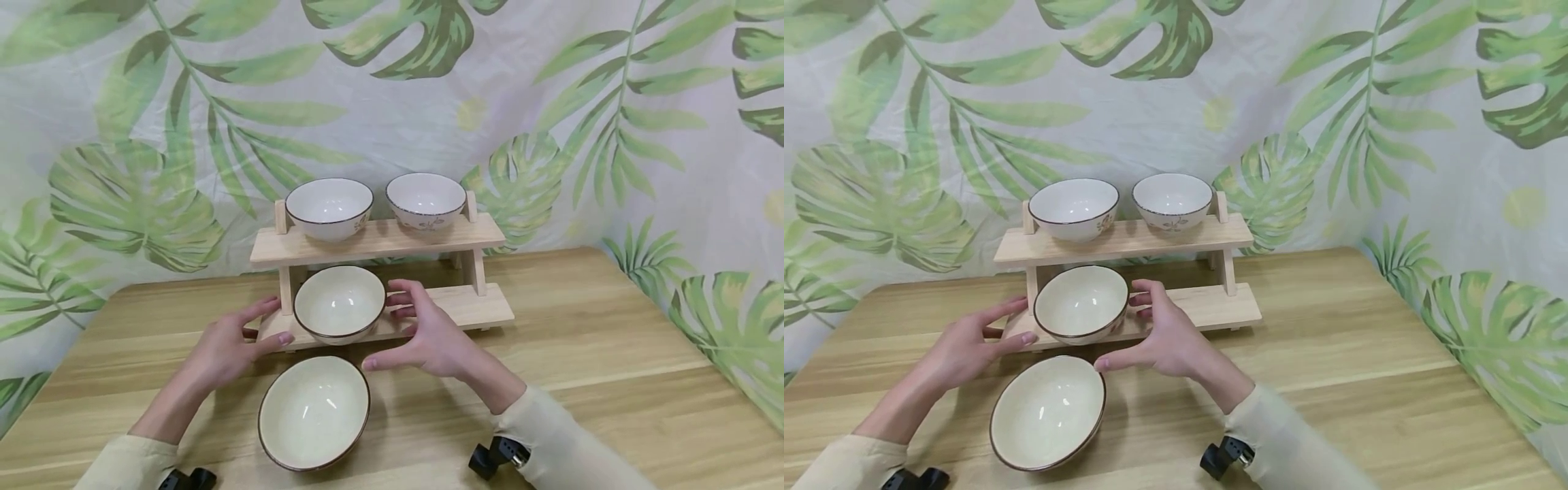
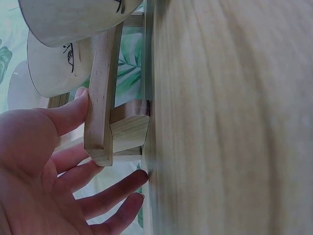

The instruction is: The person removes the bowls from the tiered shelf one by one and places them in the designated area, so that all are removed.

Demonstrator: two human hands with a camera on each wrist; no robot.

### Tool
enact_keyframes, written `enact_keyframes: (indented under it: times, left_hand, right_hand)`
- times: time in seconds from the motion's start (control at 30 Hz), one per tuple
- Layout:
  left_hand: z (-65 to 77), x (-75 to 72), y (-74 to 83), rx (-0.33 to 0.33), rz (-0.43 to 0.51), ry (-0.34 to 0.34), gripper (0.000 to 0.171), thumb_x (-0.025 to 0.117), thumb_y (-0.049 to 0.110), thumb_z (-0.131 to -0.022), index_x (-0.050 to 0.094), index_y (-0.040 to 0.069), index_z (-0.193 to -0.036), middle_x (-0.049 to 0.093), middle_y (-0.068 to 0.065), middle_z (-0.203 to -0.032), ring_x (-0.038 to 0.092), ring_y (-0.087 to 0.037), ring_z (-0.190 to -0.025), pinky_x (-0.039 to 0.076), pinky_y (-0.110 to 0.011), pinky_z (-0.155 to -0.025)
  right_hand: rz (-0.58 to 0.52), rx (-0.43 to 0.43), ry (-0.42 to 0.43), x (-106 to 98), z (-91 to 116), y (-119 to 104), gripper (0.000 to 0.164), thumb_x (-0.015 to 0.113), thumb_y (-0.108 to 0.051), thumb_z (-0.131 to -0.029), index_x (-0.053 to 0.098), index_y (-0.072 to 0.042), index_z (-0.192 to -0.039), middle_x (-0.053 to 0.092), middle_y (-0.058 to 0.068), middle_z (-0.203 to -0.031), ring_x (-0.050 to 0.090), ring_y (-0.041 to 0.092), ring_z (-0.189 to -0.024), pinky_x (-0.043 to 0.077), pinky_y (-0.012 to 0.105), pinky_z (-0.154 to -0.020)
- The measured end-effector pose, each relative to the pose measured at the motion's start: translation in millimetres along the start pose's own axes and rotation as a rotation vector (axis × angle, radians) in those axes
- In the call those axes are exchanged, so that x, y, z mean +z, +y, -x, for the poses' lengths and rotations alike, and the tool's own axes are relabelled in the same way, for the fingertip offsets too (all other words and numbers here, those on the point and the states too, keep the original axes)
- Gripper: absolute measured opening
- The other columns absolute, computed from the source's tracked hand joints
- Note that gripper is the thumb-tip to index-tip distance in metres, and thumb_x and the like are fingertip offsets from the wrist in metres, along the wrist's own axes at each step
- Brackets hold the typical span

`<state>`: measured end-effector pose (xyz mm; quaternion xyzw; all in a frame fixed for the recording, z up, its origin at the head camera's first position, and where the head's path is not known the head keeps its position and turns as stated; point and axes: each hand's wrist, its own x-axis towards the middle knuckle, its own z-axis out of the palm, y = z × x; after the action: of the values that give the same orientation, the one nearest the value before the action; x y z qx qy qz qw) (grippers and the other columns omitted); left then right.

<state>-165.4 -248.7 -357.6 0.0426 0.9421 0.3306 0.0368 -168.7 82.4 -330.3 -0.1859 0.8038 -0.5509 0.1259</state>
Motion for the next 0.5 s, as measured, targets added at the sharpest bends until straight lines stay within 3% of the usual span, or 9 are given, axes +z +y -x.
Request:
enact_keyframes:
  times: [0.5]
  left_hand:
    - [1.2,0.2,-0.1,-0.015,-0.001,-0.005,0.086,0.073,0.058,-0.096,0.042,0.016,-0.164,0.050,-0.036,-0.155,0.068,-0.048,-0.127,0.058,-0.050,-0.092]
  right_hand:
    - [-0.002,-0.043,0.026,15.2,-22.1,3.3,0.124,0.102,-0.023,-0.068,0.026,-0.017,-0.166,0.047,0.005,-0.158,0.052,0.029,-0.141,0.040,0.050,-0.121]
